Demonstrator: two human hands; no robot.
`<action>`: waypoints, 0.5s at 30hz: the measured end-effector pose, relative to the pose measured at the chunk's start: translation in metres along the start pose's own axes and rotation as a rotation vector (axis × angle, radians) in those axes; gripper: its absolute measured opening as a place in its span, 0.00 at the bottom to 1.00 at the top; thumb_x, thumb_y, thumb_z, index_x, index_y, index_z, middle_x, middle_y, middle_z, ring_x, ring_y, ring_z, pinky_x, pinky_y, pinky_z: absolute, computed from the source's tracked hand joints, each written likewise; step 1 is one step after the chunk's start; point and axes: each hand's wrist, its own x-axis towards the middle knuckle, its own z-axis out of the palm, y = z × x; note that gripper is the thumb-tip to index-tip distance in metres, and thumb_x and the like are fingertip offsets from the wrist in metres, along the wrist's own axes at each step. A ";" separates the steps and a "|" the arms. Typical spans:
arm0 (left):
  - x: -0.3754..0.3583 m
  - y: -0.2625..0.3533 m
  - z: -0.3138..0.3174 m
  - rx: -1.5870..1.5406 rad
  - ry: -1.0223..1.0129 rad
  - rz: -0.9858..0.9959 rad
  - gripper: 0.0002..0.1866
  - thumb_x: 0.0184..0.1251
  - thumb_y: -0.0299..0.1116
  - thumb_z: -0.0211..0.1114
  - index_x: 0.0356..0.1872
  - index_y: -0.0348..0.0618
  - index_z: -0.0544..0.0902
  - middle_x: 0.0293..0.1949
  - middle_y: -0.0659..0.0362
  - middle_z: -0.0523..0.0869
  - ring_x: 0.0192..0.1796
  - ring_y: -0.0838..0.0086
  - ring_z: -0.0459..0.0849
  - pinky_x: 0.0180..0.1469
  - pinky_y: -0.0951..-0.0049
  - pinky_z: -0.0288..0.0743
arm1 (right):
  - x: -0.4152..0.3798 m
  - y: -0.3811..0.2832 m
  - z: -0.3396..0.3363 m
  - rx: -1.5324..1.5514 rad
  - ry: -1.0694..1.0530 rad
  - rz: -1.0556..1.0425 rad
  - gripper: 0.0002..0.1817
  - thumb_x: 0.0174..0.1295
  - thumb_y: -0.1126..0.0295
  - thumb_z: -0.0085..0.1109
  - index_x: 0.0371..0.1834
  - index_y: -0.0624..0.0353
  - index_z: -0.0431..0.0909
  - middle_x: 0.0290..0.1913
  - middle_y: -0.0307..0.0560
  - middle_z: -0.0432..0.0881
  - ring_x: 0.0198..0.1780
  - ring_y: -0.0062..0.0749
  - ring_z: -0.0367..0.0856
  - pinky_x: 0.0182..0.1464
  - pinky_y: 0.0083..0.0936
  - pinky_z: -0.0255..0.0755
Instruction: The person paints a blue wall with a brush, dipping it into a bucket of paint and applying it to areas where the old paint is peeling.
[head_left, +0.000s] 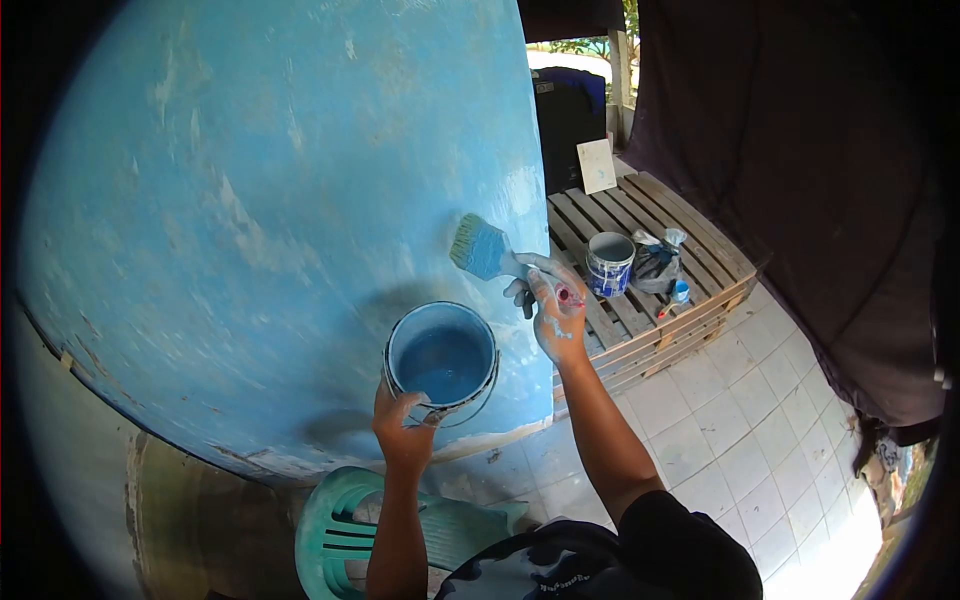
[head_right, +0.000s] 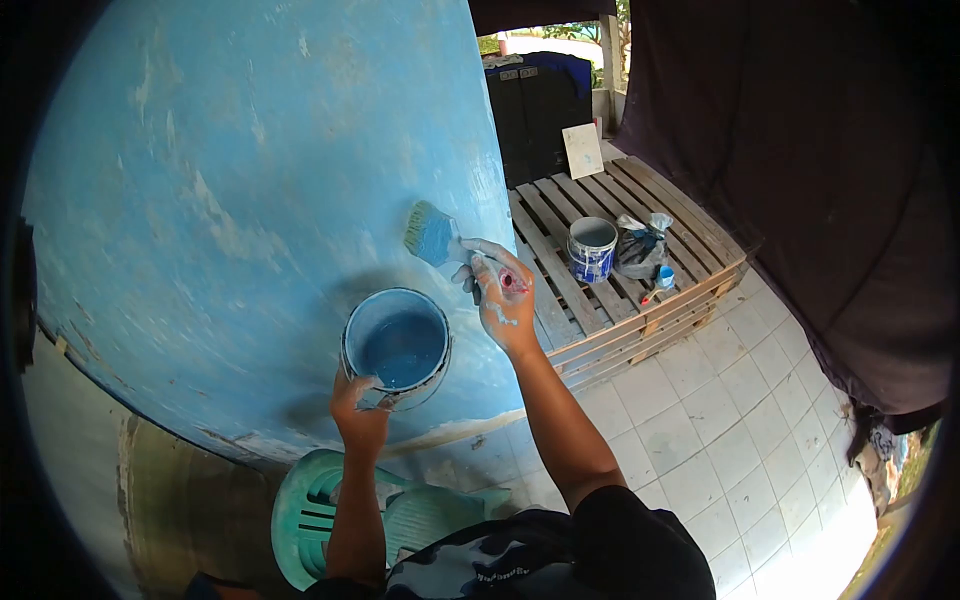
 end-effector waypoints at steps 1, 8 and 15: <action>0.001 -0.001 -0.004 -0.015 0.012 0.095 0.23 0.38 0.12 0.75 0.40 0.41 0.83 0.62 0.42 0.83 0.60 0.49 0.87 0.60 0.61 0.80 | 0.002 -0.019 -0.003 0.028 -0.066 0.031 0.13 0.78 0.72 0.57 0.57 0.65 0.86 0.33 0.45 0.87 0.31 0.19 0.77 0.35 0.17 0.71; 0.002 0.009 -0.025 0.081 0.118 0.322 0.15 0.46 0.21 0.77 0.37 0.41 0.84 0.68 0.32 0.77 0.69 0.37 0.79 0.69 0.50 0.75 | -0.003 -0.112 -0.008 -0.201 -0.654 -0.020 0.11 0.67 0.73 0.70 0.50 0.65 0.89 0.37 0.49 0.91 0.35 0.25 0.86 0.40 0.25 0.78; 0.005 0.036 -0.043 0.300 0.147 0.498 0.11 0.48 0.22 0.77 0.32 0.45 0.85 0.70 0.23 0.72 0.70 0.29 0.77 0.66 0.42 0.78 | -0.018 -0.121 0.028 -0.774 -0.969 -0.288 0.16 0.61 0.73 0.72 0.53 0.57 0.90 0.34 0.59 0.88 0.37 0.56 0.86 0.43 0.40 0.80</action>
